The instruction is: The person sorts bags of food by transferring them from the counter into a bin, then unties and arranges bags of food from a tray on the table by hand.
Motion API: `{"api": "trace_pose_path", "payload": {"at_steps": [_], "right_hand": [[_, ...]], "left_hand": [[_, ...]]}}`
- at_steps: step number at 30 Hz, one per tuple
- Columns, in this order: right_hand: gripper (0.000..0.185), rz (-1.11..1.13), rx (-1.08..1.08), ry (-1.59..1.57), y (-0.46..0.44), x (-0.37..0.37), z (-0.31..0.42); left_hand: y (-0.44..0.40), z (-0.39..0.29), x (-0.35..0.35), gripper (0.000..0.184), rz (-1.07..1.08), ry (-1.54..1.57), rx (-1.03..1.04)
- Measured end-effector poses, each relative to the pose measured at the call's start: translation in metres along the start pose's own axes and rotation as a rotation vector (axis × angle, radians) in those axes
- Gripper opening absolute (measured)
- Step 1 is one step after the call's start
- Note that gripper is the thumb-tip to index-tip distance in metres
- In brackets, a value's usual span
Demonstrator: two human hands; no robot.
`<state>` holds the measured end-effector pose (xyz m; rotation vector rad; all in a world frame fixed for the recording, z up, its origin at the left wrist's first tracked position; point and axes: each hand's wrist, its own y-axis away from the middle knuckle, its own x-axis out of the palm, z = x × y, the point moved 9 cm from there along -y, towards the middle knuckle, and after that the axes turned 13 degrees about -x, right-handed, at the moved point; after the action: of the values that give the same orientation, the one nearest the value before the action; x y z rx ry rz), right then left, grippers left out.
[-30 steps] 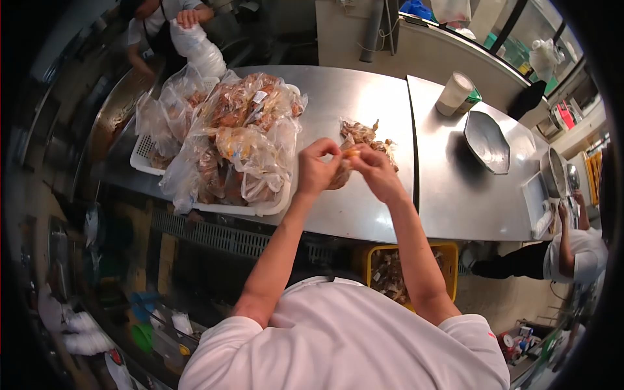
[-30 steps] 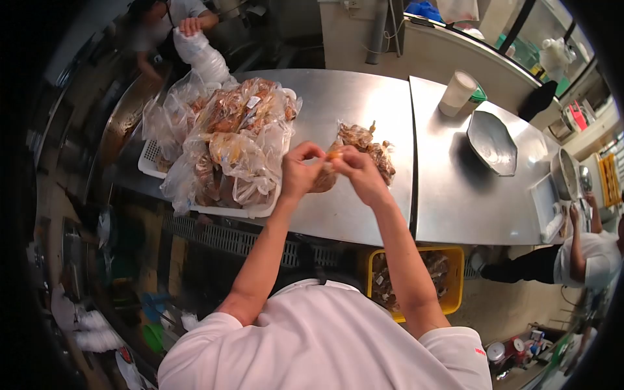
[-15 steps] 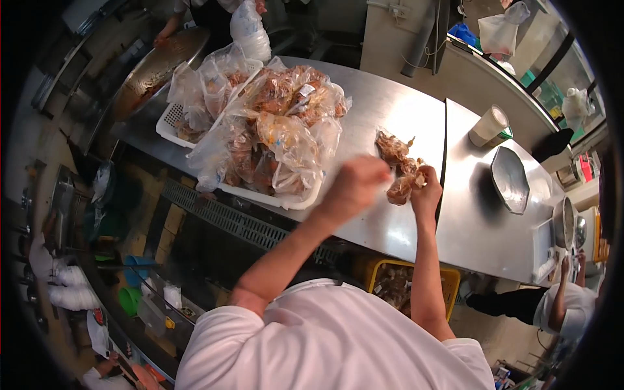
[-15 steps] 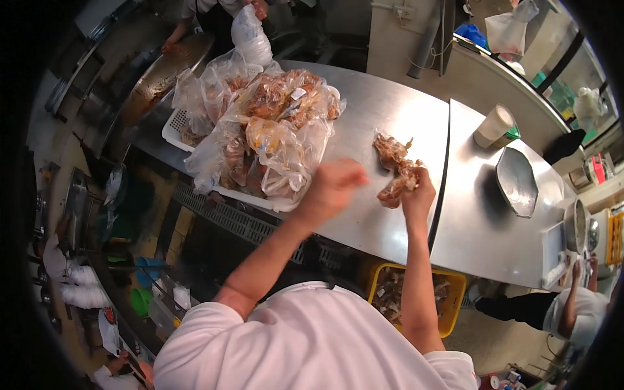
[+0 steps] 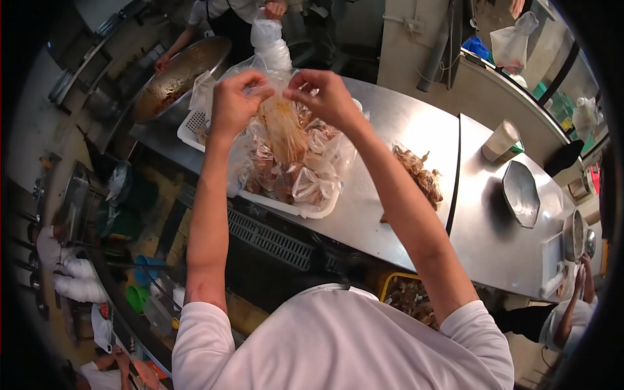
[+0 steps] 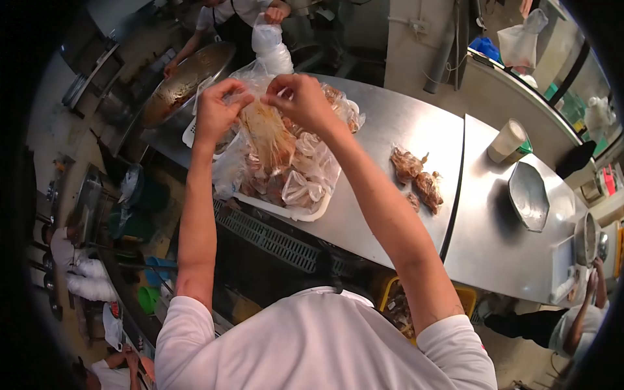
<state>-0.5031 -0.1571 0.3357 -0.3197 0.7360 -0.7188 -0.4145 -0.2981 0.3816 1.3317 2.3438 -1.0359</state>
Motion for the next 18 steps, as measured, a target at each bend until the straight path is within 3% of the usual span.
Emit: {"api": "trace_pose_path", "payload": {"at_steps": [1,3,4,5,7,8,9,10,11,12,13,15,16,17,18], "right_hand": [[0.053,-0.001,-0.003,-0.002,-0.003,-0.001,0.006],[0.036,-0.077,-0.118,-0.075,-0.006,-0.005,0.022],[0.03,-0.217,-0.344,0.053,0.001,-0.007,0.04],[0.03,-0.21,-0.346,0.057,0.004,-0.004,0.039],[0.029,-0.032,0.073,-0.044,0.011,0.019,0.004],[0.025,-0.187,0.022,0.052,0.013,0.006,0.01],[0.025,-0.189,0.023,0.052,0.01,0.003,0.013],[0.027,-0.253,-0.083,-0.002,0.008,-0.004,0.024],[0.028,-0.317,-0.183,-0.057,0.009,-0.011,0.031],[0.045,-0.253,-0.135,-0.245,0.004,-0.006,0.021],[0.045,-0.249,-0.134,-0.241,0.009,-0.004,0.019],[0.067,-0.636,-0.315,-0.354,0.04,-0.029,0.028],[0.086,-0.555,-0.29,-0.096,0.058,-0.021,0.03],[0.086,-0.555,-0.291,-0.095,0.066,-0.002,0.027],[0.071,-0.572,-0.252,-0.135,0.074,0.023,0.018]], "left_hand": [[0.002,0.009,-0.002,0.014,-0.001,-0.003,0.001],[0.008,0.022,-0.008,0.013,-0.038,0.179,-0.054],[0.015,0.024,0.013,0.012,0.213,0.35,-0.166],[0.014,0.024,0.012,0.012,0.208,0.356,-0.166],[0.011,0.015,-0.006,0.014,0.061,0.407,-0.056],[0.01,0.016,-0.015,0.019,0.045,0.566,-0.068],[0.009,0.015,-0.008,0.019,0.047,0.566,-0.067],[0.013,0.003,0.008,0.022,0.086,0.482,0.065],[0.015,0.014,0.023,0.022,0.124,0.365,0.0],[0.02,0.02,0.037,0.021,0.166,0.24,-0.057],[0.025,0.024,0.05,0.021,0.213,0.113,-0.106],[0.015,0.014,0.058,0.017,0.278,0.378,-0.189],[0.012,0.003,0.062,0.017,0.277,0.377,-0.185],[0.012,-0.013,0.067,0.014,0.28,0.429,-0.145],[0.014,-0.025,0.074,0.011,0.286,0.481,-0.11]]}}
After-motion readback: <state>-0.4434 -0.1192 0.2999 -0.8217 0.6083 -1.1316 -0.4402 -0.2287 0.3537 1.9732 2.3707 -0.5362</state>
